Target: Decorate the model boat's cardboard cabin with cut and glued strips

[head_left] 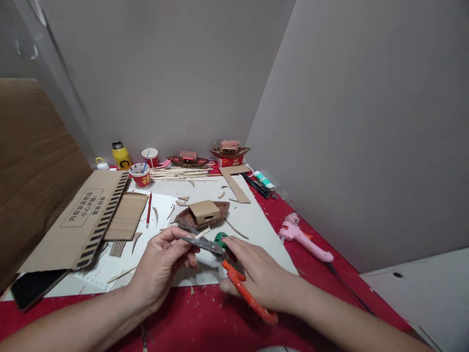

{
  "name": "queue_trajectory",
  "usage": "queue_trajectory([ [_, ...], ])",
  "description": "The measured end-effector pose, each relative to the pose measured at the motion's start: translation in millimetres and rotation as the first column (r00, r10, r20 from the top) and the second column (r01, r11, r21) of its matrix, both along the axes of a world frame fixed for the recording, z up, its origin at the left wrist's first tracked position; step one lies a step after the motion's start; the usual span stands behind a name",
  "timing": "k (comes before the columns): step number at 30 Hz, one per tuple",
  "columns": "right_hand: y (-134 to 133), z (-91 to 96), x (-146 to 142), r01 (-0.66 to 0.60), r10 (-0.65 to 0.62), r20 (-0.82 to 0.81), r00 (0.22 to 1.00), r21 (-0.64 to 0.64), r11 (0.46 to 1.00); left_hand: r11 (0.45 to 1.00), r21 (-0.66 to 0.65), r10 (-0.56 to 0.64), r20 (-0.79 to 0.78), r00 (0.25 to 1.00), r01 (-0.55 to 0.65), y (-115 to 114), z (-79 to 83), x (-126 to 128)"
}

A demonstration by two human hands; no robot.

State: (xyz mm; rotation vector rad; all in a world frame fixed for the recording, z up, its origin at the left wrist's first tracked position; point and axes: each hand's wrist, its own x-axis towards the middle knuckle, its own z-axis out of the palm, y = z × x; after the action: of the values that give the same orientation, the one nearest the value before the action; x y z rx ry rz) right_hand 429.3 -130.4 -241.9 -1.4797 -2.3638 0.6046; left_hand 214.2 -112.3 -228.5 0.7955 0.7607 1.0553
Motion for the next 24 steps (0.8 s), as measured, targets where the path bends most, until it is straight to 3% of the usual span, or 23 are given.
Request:
queue_trajectory([
  [9, -3, 0.6, 0, -0.031, -0.008, -0.179, 0.984, -0.213, 0.977, 0.993, -0.063, -0.102, -0.076, 0.992, 0.098, 9, 6.8, -8],
  [17, -6, 3.6, -3, -0.009, 0.005, -0.029, 1.000, -0.136, 0.991, 0.988, 0.102, -0.091, -0.210, 0.973, 0.114, 7, 0.8, -9],
  [24, -11, -5.8, -6, -0.028, 0.028, 0.022, 0.999, -0.024, 0.999, 0.986, 0.115, -0.092, -0.224, 0.970, 0.120, -4, 1.7, -3],
])
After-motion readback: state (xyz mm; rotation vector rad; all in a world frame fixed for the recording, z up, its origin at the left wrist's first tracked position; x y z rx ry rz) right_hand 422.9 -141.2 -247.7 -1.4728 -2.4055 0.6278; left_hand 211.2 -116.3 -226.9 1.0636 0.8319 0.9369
